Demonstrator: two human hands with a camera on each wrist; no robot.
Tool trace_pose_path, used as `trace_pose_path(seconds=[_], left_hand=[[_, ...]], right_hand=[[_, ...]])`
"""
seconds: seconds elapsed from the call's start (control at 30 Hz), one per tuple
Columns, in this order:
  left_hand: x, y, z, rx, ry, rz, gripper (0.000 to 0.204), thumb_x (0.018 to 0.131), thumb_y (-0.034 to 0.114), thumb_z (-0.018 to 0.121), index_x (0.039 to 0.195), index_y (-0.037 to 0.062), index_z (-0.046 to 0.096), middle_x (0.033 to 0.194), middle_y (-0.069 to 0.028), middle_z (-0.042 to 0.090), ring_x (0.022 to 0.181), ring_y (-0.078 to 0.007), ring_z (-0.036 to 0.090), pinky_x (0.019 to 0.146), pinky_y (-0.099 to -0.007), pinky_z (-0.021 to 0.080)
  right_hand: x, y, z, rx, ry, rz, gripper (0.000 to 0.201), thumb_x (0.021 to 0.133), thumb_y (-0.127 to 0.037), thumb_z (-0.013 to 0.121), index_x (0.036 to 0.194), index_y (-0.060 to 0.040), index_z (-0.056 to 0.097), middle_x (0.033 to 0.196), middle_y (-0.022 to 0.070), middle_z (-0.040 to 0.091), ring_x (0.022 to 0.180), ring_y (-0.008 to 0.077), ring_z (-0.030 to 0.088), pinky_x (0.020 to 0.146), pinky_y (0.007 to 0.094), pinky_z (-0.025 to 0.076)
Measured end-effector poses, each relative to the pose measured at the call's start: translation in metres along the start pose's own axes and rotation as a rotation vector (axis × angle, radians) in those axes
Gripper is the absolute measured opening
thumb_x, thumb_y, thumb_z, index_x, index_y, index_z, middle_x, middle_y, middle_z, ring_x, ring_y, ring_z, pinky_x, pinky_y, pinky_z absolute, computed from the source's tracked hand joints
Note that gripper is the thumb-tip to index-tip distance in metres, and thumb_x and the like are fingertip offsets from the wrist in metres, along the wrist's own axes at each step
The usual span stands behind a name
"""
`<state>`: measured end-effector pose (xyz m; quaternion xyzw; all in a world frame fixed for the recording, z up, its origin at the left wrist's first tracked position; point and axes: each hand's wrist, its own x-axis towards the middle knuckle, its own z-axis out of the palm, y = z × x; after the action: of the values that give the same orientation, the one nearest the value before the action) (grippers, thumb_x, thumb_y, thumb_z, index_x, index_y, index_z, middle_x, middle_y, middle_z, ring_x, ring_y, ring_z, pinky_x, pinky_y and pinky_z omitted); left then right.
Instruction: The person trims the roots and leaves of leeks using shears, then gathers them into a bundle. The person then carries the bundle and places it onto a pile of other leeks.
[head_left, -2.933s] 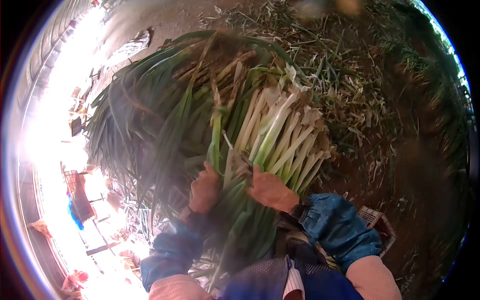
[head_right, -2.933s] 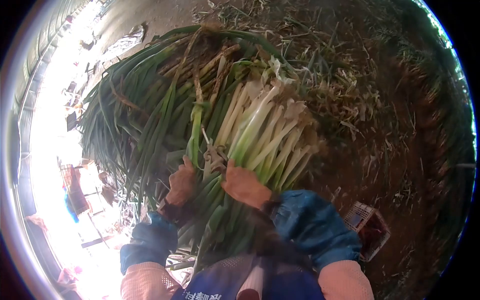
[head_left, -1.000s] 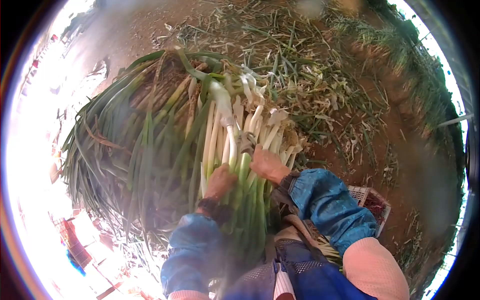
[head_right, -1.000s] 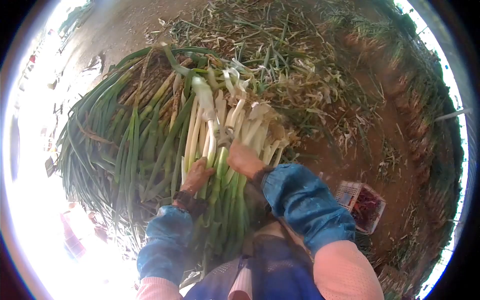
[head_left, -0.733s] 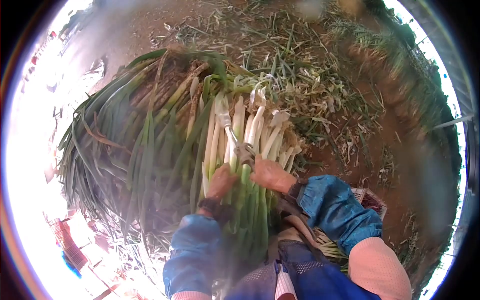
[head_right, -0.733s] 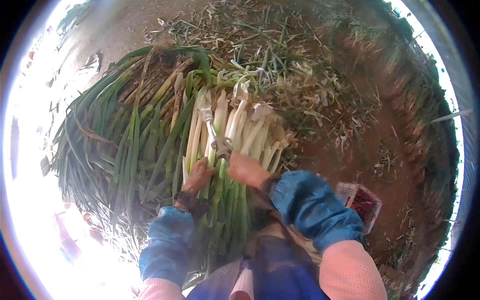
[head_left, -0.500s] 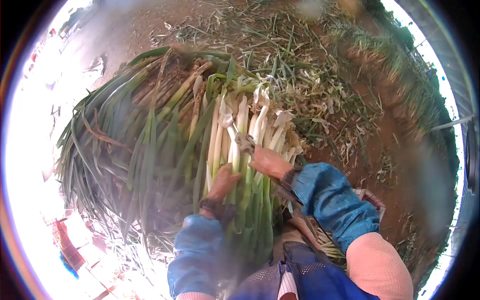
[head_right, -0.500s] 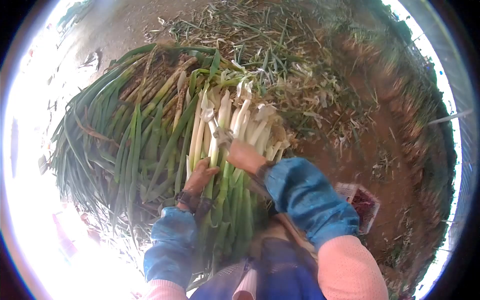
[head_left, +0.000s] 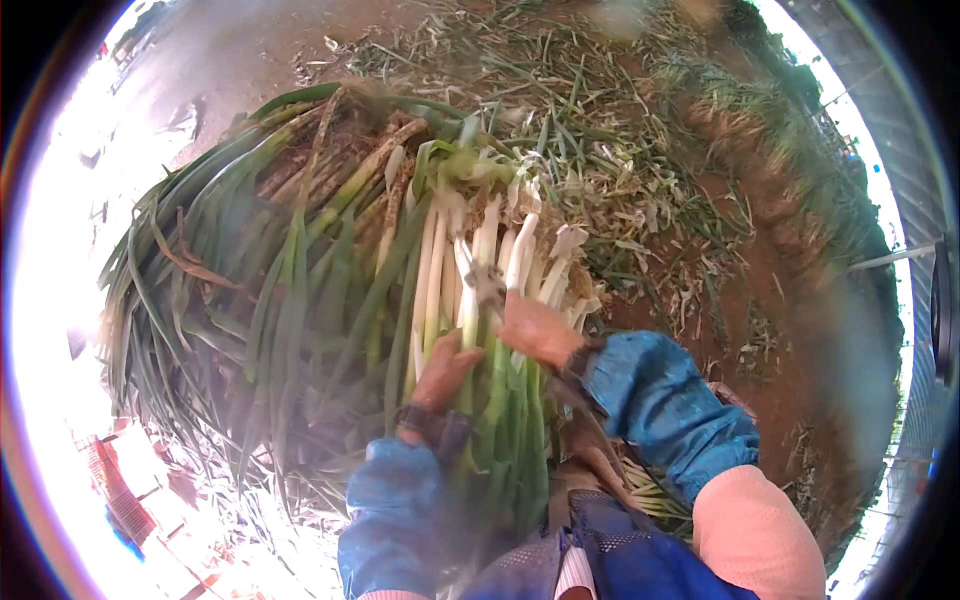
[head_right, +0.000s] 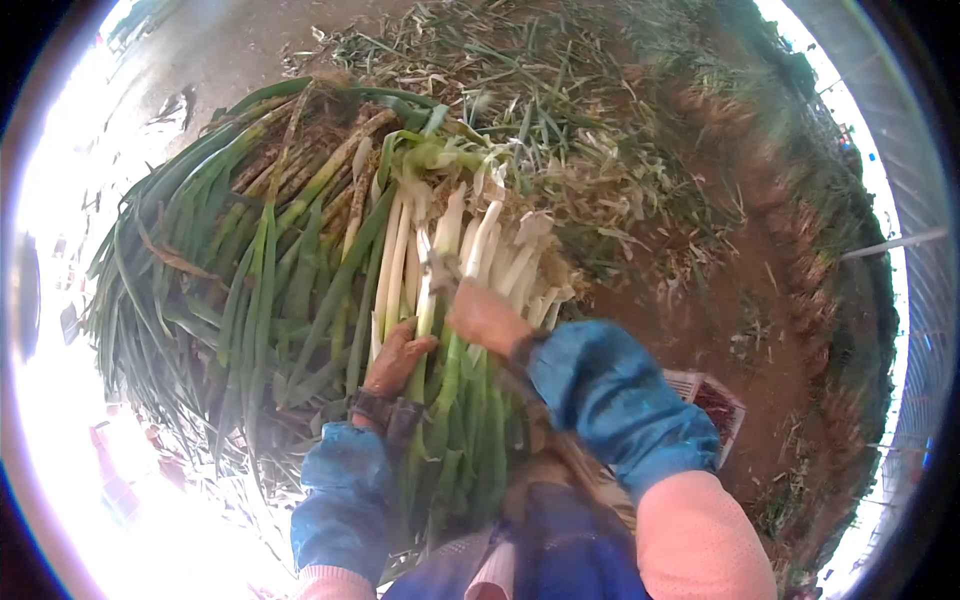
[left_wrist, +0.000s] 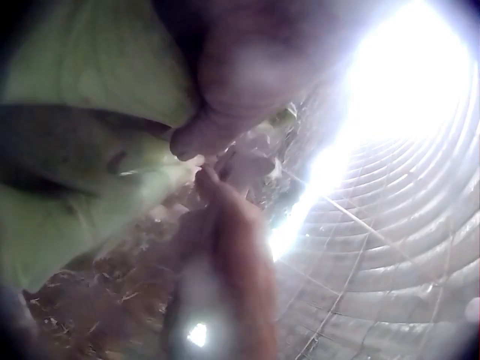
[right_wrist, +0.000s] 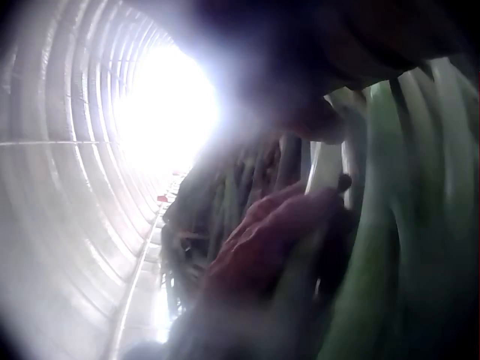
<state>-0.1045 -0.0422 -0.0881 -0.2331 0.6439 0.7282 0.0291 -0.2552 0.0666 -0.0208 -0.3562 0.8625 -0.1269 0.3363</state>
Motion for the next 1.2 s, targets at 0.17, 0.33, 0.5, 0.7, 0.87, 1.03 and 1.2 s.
trace_pose_path(seconds=[0.17,0.33,0.5,0.7,0.87,1.03,1.2], left_hand=[[0.006,0.018,-0.007,0.160,0.041,-0.092,0.030,0.082,0.016,0.058,0.104,-0.0056,0.057,0.088,-0.0124,0.062,0.079,-0.0179,0.058,0.070,-0.0312,0.047],[0.034,0.008,-0.011,0.522,0.272,0.122,0.035,0.076,0.024,0.065,0.094,-0.0053,0.058,0.086,-0.0239,0.060,0.083,-0.0365,0.058,0.074,-0.0431,0.045],[0.057,-0.009,-0.035,1.048,0.274,0.190,0.036,0.068,0.024,0.075,0.091,0.0000,0.059,0.090,-0.0217,0.060,0.084,-0.0375,0.057,0.072,-0.0440,0.046],[0.079,-0.040,-0.064,0.693,0.101,0.130,0.034,0.073,0.008,0.061,0.104,-0.0041,0.056,0.085,-0.0101,0.062,0.073,-0.0209,0.058,0.063,-0.0324,0.047],[0.046,0.000,-0.026,0.291,0.139,-0.328,0.048,0.079,0.025,0.058,0.116,-0.0053,0.048,0.092,-0.0138,0.061,0.085,-0.0258,0.059,0.070,-0.0377,0.047],[0.021,-0.011,0.105,0.507,-0.066,-0.357,0.049,0.079,0.025,0.058,0.116,-0.0053,0.047,0.092,-0.0144,0.060,0.085,-0.0264,0.059,0.070,-0.0379,0.047],[0.013,-0.032,0.207,0.792,-0.300,-0.343,0.049,0.079,0.024,0.058,0.117,-0.0053,0.047,0.093,-0.0150,0.060,0.086,-0.0269,0.059,0.070,-0.0380,0.047]], right_hand=[[-0.017,0.023,0.005,0.024,0.003,0.066,0.054,0.078,-0.029,0.056,0.108,0.0137,0.041,0.083,0.0299,0.059,0.079,0.0416,0.060,0.072,0.0464,0.048],[-0.053,0.029,0.015,0.115,-0.020,0.043,0.055,0.080,-0.030,0.054,0.109,0.0140,0.039,0.081,0.0284,0.060,0.078,0.0413,0.060,0.072,0.0475,0.047],[-0.086,0.057,0.000,0.182,0.156,0.109,0.059,0.080,-0.036,0.057,0.108,0.0130,0.040,0.080,0.0267,0.061,0.080,0.0424,0.059,0.072,0.0469,0.047],[-0.171,0.167,0.091,0.645,0.368,0.269,0.051,0.073,-0.031,0.064,0.110,0.0007,0.049,0.089,0.0238,0.061,0.086,0.0393,0.059,0.075,0.0447,0.046],[-0.320,0.266,0.257,0.958,0.517,0.674,0.042,0.068,-0.019,0.067,0.107,-0.0065,0.057,0.089,0.0119,0.063,0.081,0.0336,0.059,0.071,0.0407,0.046],[-0.511,0.234,0.462,1.033,0.311,1.209,0.021,0.074,-0.022,0.066,0.091,-0.0117,0.059,0.081,0.0034,0.061,0.065,0.0147,0.055,0.059,0.0327,0.045],[-0.588,0.119,0.525,1.368,0.247,1.725,0.022,0.074,-0.022,0.066,0.092,-0.0112,0.059,0.081,0.0039,0.061,0.066,0.0150,0.055,0.059,0.0326,0.045]])
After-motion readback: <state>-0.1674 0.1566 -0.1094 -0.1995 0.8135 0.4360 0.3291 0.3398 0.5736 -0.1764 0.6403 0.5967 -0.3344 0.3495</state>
